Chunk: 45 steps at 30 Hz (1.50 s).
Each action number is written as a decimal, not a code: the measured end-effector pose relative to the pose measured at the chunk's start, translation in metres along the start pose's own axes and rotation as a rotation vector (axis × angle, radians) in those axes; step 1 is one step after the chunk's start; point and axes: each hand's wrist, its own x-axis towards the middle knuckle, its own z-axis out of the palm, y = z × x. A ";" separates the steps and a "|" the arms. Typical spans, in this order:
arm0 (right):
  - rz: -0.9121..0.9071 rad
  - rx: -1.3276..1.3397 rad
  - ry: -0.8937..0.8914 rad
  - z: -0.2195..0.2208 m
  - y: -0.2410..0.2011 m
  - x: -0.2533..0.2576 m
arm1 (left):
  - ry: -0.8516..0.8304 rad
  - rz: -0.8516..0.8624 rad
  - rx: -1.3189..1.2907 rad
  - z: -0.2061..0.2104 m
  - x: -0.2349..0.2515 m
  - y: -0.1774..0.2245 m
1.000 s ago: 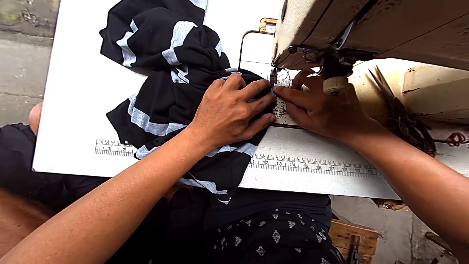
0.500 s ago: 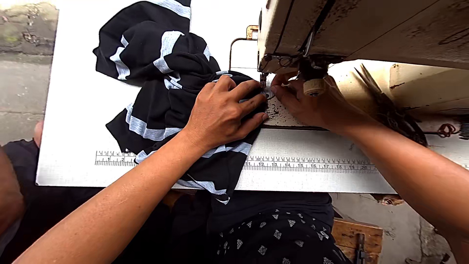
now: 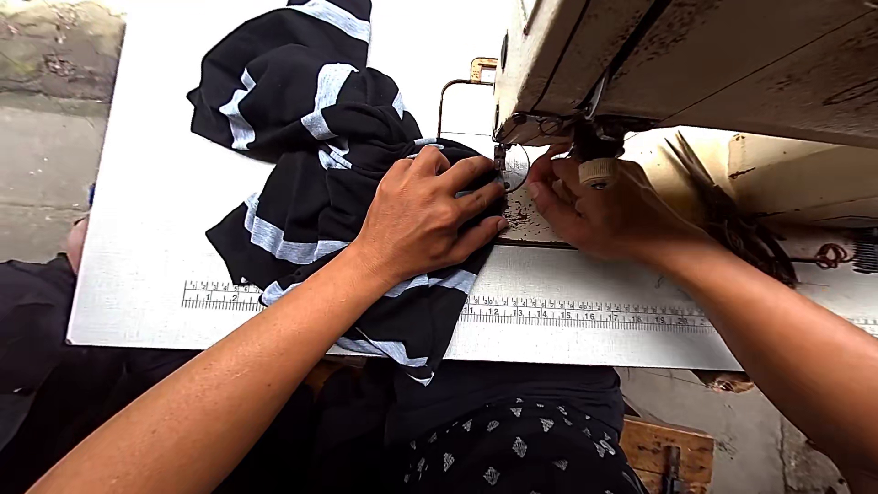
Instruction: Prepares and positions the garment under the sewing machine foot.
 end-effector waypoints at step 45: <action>-0.173 -0.332 0.105 0.018 0.006 -0.002 | 0.006 0.036 -0.005 -0.001 -0.003 -0.005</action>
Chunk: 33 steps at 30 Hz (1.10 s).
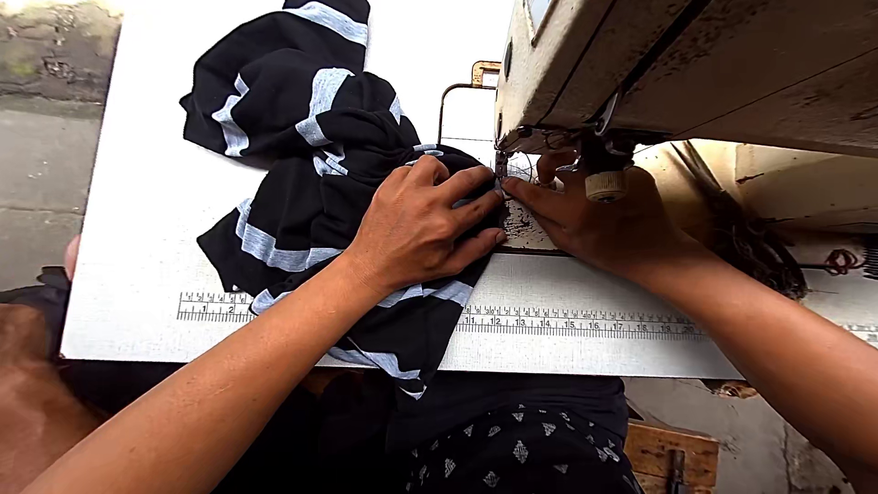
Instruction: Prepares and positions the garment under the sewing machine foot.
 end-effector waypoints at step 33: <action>0.041 0.022 0.088 -0.003 -0.009 -0.007 | 0.032 0.061 -0.018 0.001 0.012 -0.012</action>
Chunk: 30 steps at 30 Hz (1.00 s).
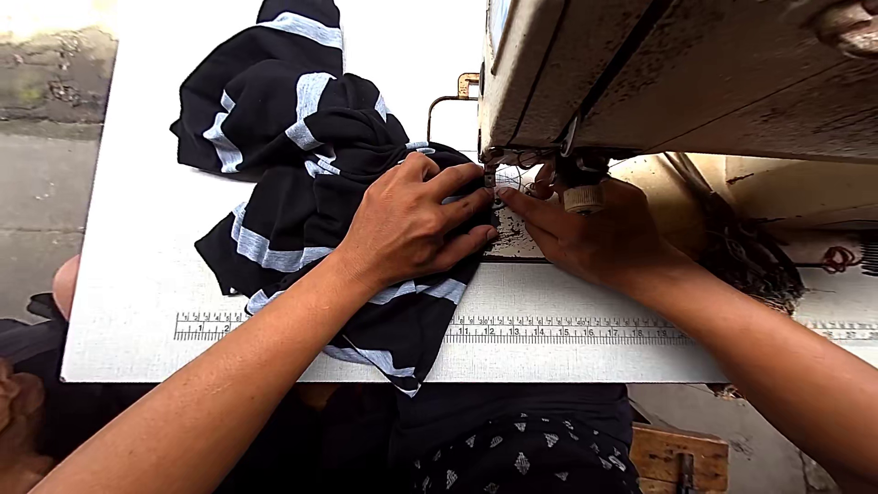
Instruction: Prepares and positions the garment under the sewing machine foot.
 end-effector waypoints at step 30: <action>-0.153 0.502 0.074 -0.138 0.045 -0.076 | -0.053 -0.141 -0.174 -0.007 0.016 0.036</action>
